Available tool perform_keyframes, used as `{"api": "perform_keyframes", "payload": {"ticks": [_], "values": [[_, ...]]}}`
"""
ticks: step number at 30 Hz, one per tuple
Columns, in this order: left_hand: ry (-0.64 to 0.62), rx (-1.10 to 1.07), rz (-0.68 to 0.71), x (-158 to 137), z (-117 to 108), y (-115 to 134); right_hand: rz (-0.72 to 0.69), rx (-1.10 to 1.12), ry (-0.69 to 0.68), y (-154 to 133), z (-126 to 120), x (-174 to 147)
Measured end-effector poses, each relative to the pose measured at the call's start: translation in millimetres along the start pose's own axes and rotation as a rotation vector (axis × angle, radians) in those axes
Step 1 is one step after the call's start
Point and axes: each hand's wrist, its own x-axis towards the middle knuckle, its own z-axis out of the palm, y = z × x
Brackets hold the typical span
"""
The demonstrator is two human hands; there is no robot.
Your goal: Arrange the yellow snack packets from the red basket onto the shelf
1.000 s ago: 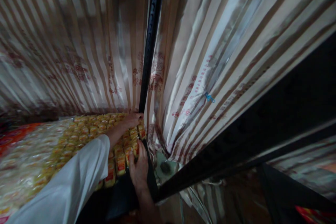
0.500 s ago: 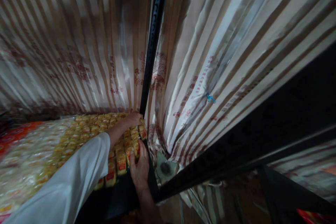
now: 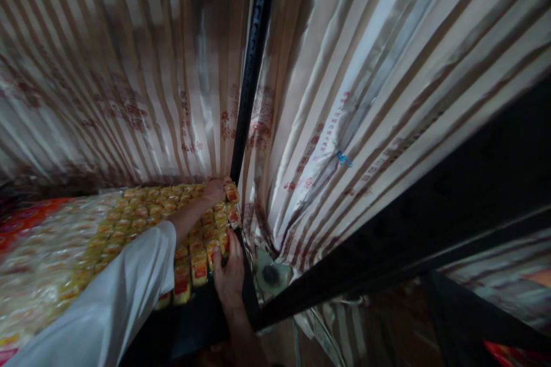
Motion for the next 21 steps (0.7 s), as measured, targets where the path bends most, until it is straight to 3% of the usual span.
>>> {"api": "perform_keyframes", "payload": {"ticks": [6, 10, 14, 21], "values": [[-0.048, 0.285, 0.128, -2.1, -6.1, 6.6, 0.006, -0.005, -0.002, 0.7, -0.1, 0.4], [-0.068, 0.364, 0.181, -1.3, -8.2, 6.6, -0.008, 0.005, 0.012, 0.2, -0.3, -0.3], [-0.119, 0.301, 0.236, -4.4, -9.2, 0.6, -0.016, -0.002, 0.023, -0.1, -0.7, -0.3], [-0.114, 0.162, 0.156, -7.4, 0.3, -7.4, -0.016, -0.004, 0.037, -1.5, -0.9, 0.3]]}}
